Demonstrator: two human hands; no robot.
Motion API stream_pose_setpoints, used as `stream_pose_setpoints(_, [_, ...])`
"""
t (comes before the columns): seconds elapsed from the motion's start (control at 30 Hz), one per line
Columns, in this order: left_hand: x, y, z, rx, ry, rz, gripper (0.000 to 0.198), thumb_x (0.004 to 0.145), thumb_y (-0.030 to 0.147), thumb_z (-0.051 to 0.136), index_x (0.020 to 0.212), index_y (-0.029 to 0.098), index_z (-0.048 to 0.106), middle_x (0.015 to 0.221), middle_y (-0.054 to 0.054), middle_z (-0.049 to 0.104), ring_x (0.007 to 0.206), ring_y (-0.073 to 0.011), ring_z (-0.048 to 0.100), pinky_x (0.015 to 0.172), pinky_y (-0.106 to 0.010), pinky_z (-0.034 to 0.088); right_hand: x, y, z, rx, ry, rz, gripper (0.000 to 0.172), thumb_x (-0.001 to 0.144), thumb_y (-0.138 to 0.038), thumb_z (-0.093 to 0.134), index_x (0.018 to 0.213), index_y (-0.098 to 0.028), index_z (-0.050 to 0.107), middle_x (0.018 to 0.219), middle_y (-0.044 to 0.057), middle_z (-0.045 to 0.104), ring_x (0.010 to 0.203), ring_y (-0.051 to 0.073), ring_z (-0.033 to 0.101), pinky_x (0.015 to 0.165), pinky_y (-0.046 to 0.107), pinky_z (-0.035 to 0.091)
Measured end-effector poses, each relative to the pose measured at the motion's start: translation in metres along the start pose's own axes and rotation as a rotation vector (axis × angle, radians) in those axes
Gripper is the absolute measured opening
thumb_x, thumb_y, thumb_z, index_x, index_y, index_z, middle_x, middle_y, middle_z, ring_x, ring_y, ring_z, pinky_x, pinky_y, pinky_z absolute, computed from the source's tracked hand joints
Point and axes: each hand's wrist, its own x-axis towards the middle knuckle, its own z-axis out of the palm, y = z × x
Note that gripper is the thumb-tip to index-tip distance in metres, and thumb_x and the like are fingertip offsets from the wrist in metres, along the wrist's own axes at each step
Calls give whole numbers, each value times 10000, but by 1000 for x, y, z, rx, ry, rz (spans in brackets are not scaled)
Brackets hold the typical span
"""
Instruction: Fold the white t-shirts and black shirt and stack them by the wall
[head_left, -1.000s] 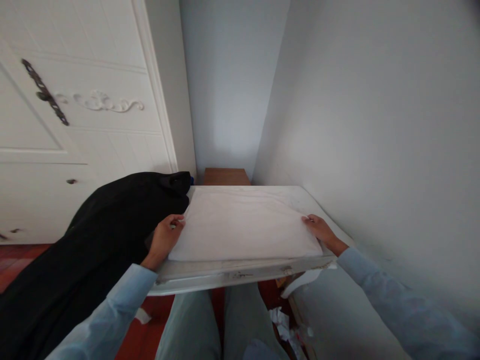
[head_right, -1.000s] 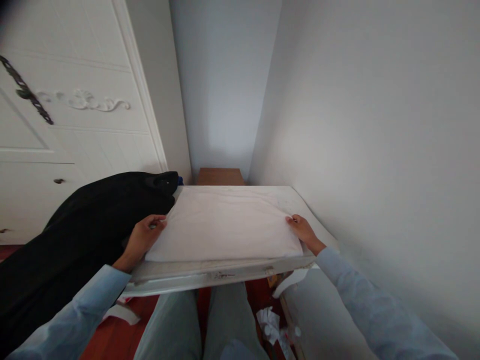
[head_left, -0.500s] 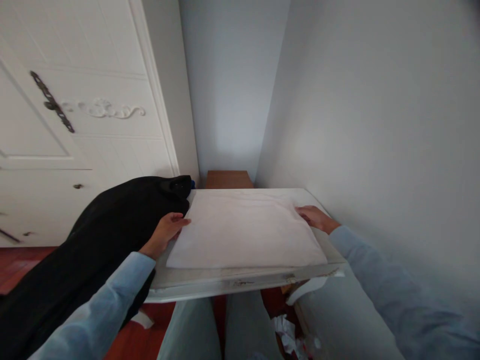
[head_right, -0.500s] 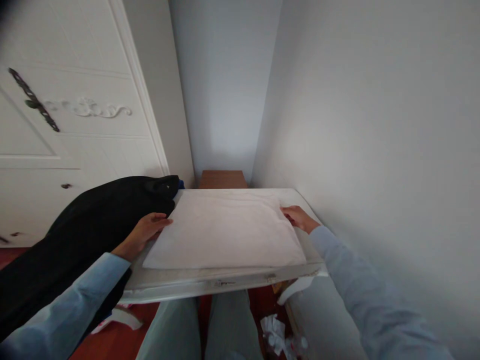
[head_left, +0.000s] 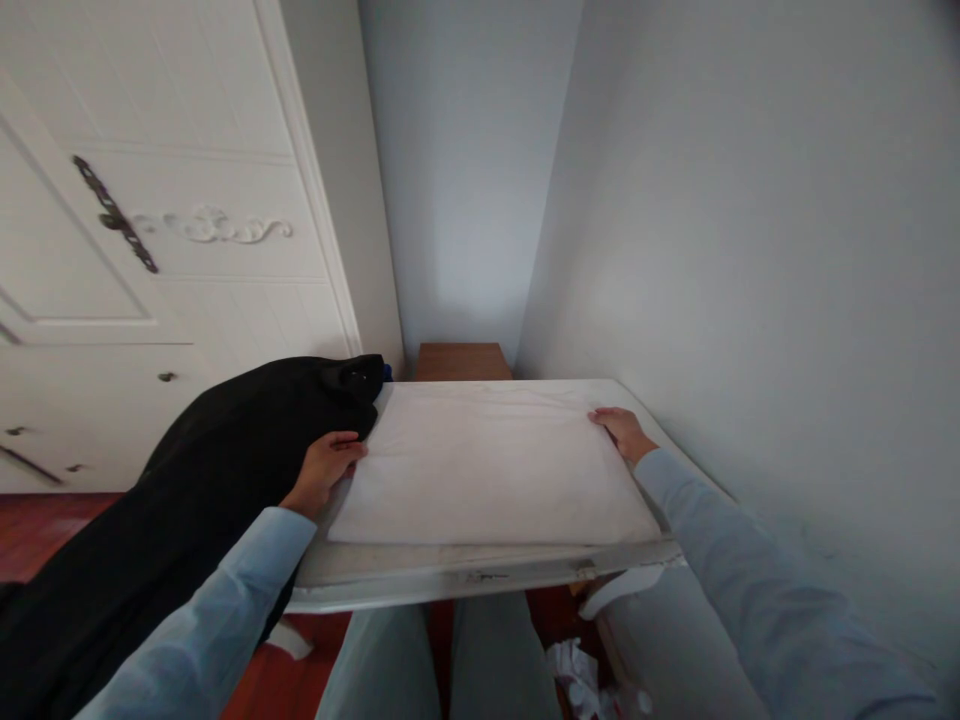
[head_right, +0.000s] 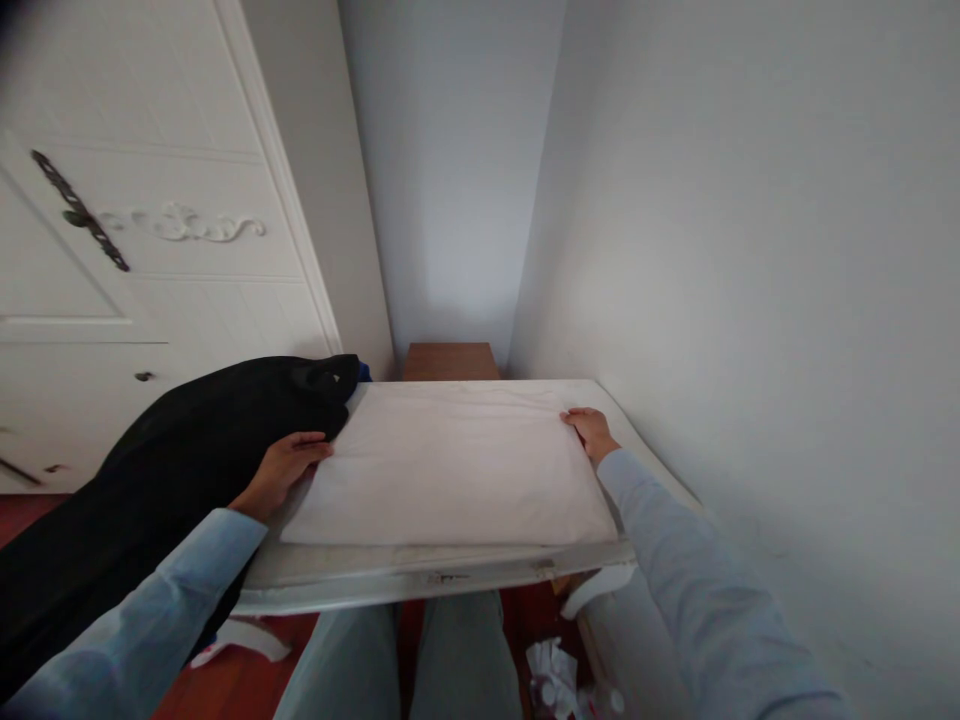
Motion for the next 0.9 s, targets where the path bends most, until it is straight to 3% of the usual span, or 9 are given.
stream_pose_setpoints(0.2, [-8,2,2,-53,31,3,351,586,212,725,910,130,615,643,19,607,530,-105,526,472,-218,403,-4,1,0,5,104,37,250,583,-299,756,744,-226,579,674,20,660,731,226,663,644,313,544])
stream_pose_setpoints(0.37, [-29,-2,-8,-56,30,62,412,595,306,740,948,132,617,738,-5,621,593,-130,577,475,-226,443,-18,-3,-1,-52,164,-66,362,656,-344,680,974,-190,598,897,88,690,868,244,657,777,367,549])
stream_pose_setpoints(0.47, [-46,-6,-18,10,-6,110,496,558,392,780,956,136,632,852,-22,631,592,-120,571,468,-234,451,-39,0,-5,-178,206,-305,502,658,-394,648,1092,-151,577,1149,164,636,952,268,651,868,437,533])
stream_pose_setpoints(0.57, [-58,-10,-25,68,-55,120,540,536,428,799,963,143,633,932,-33,639,525,-89,521,438,-235,428,-71,8,-13,-279,127,-496,553,694,-492,611,1130,-154,574,1240,192,582,1034,304,640,840,466,551])
stream_pose_setpoints(0.7, [-61,-16,-31,82,-58,128,510,540,357,789,977,146,632,967,-55,655,575,-110,553,449,-223,428,-114,22,-27,-337,39,-512,539,743,-552,593,1139,-187,575,1208,167,604,1083,304,629,841,457,563])
stream_pose_setpoints(0.9, [-50,-34,-34,143,-28,166,449,604,315,686,1015,142,640,997,-79,665,696,-167,617,500,-234,459,-153,46,-51,-432,119,-437,573,709,-586,586,1099,-166,595,1138,167,623,952,299,654,723,433,575])
